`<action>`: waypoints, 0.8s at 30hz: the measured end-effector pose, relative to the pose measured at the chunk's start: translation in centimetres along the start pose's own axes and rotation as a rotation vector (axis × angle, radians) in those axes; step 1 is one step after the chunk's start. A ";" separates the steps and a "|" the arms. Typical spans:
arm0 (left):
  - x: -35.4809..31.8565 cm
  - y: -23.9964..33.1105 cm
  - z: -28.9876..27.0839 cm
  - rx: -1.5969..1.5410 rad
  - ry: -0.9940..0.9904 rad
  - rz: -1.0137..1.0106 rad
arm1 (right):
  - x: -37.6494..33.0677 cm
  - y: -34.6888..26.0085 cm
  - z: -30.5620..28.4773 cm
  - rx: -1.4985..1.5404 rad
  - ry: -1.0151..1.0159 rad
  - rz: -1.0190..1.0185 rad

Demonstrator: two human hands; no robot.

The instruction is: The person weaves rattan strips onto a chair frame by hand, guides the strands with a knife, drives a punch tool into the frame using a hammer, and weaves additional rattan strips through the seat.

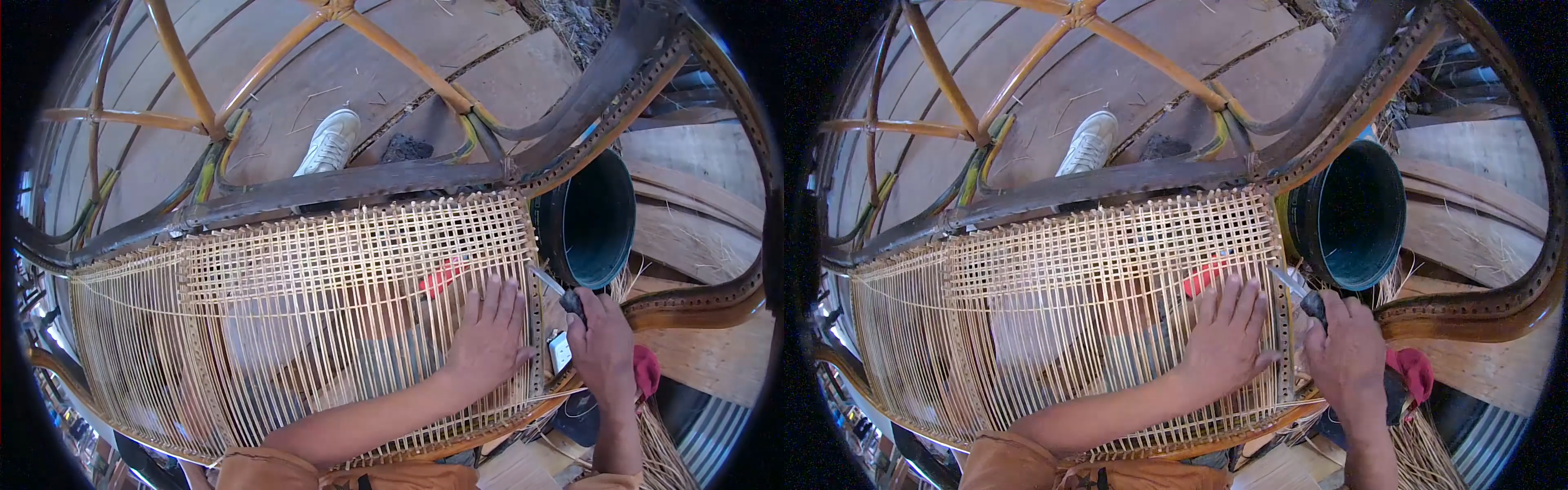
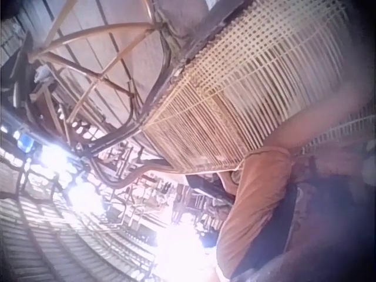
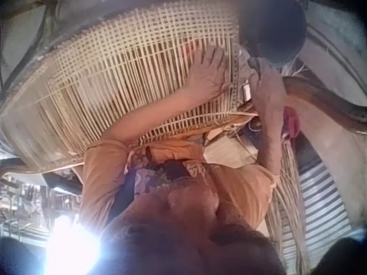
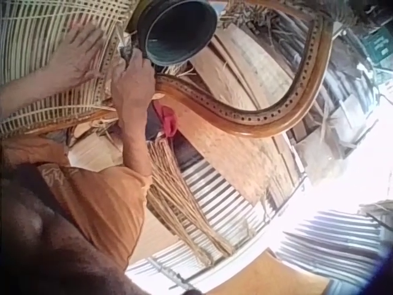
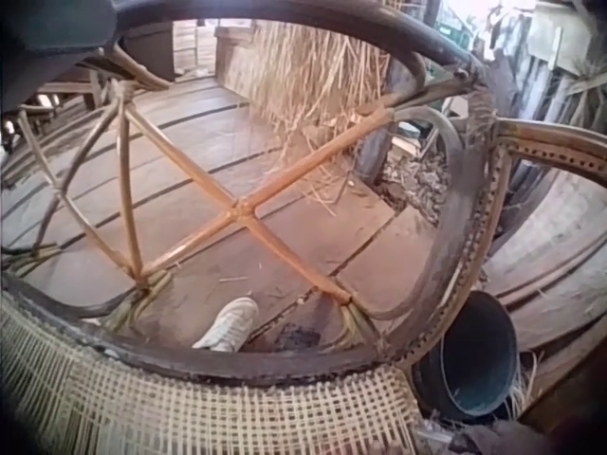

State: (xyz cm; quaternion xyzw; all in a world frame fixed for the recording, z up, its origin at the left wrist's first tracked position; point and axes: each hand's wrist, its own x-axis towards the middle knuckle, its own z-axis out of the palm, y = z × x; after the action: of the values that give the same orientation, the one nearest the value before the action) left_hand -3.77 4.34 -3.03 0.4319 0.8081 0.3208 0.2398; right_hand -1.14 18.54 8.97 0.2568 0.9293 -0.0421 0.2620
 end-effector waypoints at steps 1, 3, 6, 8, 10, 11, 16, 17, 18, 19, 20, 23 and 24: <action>-0.8 0.0 -0.4 -0.003 -0.062 0.005 | 0.3 -0.2 -0.3 -0.002 -0.004 -0.007; -1.7 -0.8 -0.2 -0.020 -0.031 0.004 | 0.8 -0.7 -0.9 0.300 0.099 -0.109; -1.7 -1.7 -0.5 0.001 -0.046 0.003 | 1.4 -0.5 1.5 0.489 0.111 -0.067; -1.5 -1.3 -0.7 0.038 -0.056 0.026 | 1.7 0.5 4.0 0.861 0.243 -0.009; -1.4 -1.3 -0.3 0.036 -0.060 0.029 | 2.7 0.7 5.4 0.733 0.383 -0.107; -1.7 -1.5 -0.3 0.045 -0.068 0.035 | 3.0 0.4 5.9 0.611 0.524 -0.204; -2.2 -2.4 -0.2 0.061 -0.053 0.053 | 4.1 -1.8 8.1 0.939 0.565 -0.256; -2.1 -2.5 -0.3 0.048 -0.057 0.047 | 4.7 -1.6 8.9 0.750 0.547 -0.288; -2.0 -2.7 -0.4 0.039 -0.060 0.039 | 5.3 -1.5 9.4 0.563 0.528 -0.320; -2.1 -2.8 -0.7 0.044 -0.062 0.035 | 5.1 -1.3 9.3 0.570 0.527 -0.323; -2.5 -2.8 -1.4 0.071 -0.100 0.018 | 4.7 -1.3 8.6 0.616 0.508 -0.222; -4.4 -3.3 -4.5 0.107 -0.202 -0.048 | 2.9 -2.5 3.5 0.690 0.340 -0.058; -5.1 -3.9 -4.8 0.145 -0.199 -0.081 | 2.6 -2.1 2.4 0.671 0.146 -0.114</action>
State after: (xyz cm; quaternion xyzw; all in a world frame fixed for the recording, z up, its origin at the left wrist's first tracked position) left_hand -6.48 -3.16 -2.07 0.4448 0.8181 0.2072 0.3000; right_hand -3.01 17.38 5.47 0.2785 0.8928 -0.3415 0.0929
